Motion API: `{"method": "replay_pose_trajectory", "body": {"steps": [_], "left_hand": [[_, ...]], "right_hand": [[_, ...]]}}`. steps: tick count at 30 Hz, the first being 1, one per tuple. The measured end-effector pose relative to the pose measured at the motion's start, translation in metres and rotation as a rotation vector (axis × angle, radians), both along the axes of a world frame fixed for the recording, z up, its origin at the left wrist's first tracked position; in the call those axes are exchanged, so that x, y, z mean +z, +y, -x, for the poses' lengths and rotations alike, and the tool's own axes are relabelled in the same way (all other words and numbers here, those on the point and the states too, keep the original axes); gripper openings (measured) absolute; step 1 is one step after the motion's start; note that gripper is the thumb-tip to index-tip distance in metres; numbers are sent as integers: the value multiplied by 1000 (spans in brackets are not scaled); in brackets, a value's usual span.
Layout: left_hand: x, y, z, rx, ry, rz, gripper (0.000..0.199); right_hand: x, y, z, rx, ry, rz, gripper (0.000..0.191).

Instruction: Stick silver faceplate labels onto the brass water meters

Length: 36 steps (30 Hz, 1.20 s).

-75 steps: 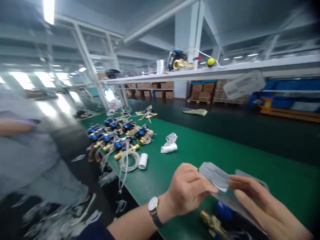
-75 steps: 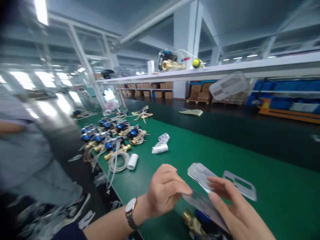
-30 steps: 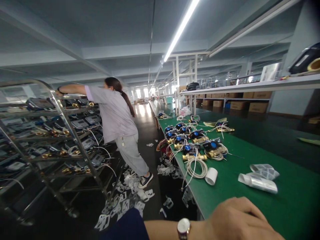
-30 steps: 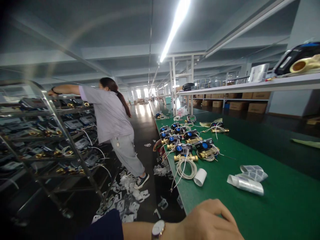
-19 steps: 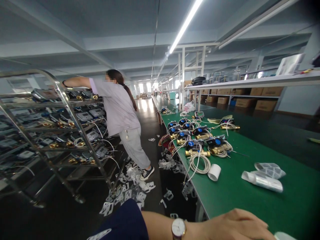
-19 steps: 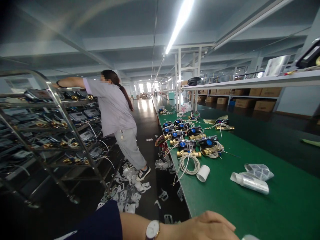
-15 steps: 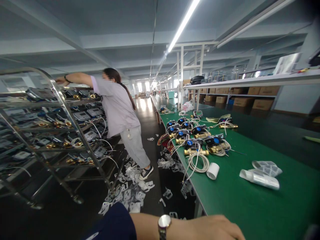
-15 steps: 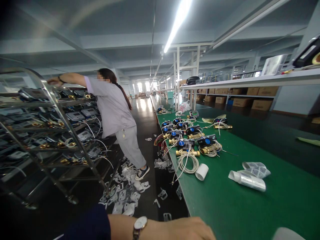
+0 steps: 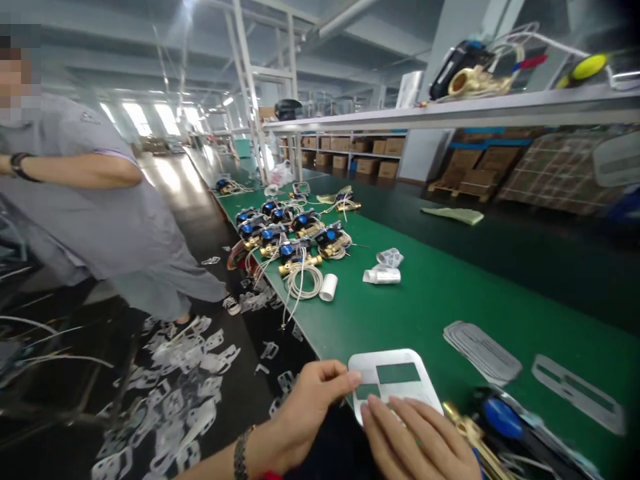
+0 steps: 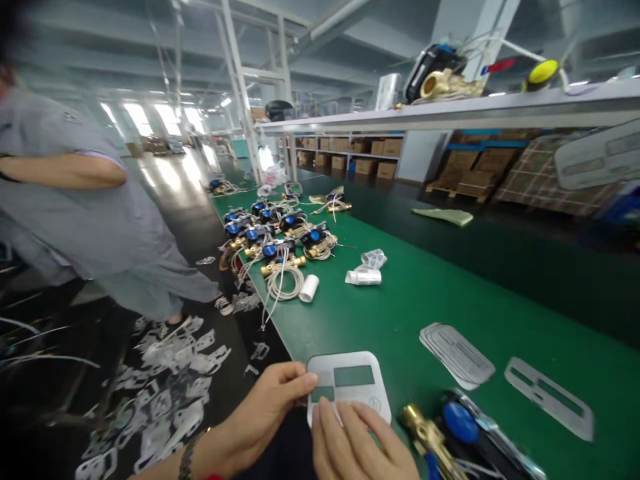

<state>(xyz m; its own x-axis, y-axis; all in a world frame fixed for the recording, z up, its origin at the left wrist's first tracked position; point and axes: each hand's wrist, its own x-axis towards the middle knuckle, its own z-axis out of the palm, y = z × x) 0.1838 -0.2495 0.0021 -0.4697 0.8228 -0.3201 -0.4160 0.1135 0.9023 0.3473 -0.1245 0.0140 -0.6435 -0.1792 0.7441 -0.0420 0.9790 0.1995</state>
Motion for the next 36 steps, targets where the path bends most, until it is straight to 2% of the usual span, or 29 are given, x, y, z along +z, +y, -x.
{"method": "replay_pose_trajectory", "body": {"steps": [2, 4, 6, 9, 13, 16, 19, 21, 23, 26, 27, 28, 30, 32, 36], "left_hand": [[-8, 2, 8, 25, 13, -33, 45], [-15, 3, 19, 90, 49, -71, 41], [-20, 4, 33, 154, 85, -86, 37], [-29, 5, 54, 194, 88, -81, 34], [-36, 5, 77, 260, 35, -70, 34], [-36, 2, 92, 342, -2, -59, 40], [-37, -3, 106, 420, -32, -59, 45], [-40, -7, 113, 462, -51, -67, 45], [-43, -10, 117, 488, -72, -79, 46], [-46, -14, 119, 512, -90, -93, 47], [-46, -15, 119, 524, -90, -95, 48], [-46, -16, 119, 538, -91, -96, 50], [-44, -18, 118, 574, -97, -99, 53], [-41, -18, 117, 604, -101, -106, 54], [-35, -19, 115, 618, -75, -112, 52]], "right_hand": [[-6, 4, 3, -63, -16, 54, 26], [-18, 10, 4, -193, -49, 130, 51], [-37, 18, -1, -393, -114, 178, 68], [-73, 30, -21, -593, -242, 107, 68], [-111, 54, -58, -632, -356, 23, 60], [-122, 76, -77, -710, -384, 59, 64], [-111, 92, -71, -764, -408, 128, 69], [-90, 95, -48, -765, -468, 217, 61], [-62, 93, -10, -722, -540, 359, 48], [-23, 95, 64, -557, -638, 686, 43], [-15, 98, 89, -479, -668, 819, 43], [-11, 103, 115, -429, -681, 862, 40], [-11, 115, 162, -367, -684, 922, 38], [-20, 128, 204, -339, -659, 990, 42], [-39, 136, 262, -342, -606, 1143, 42]]}}
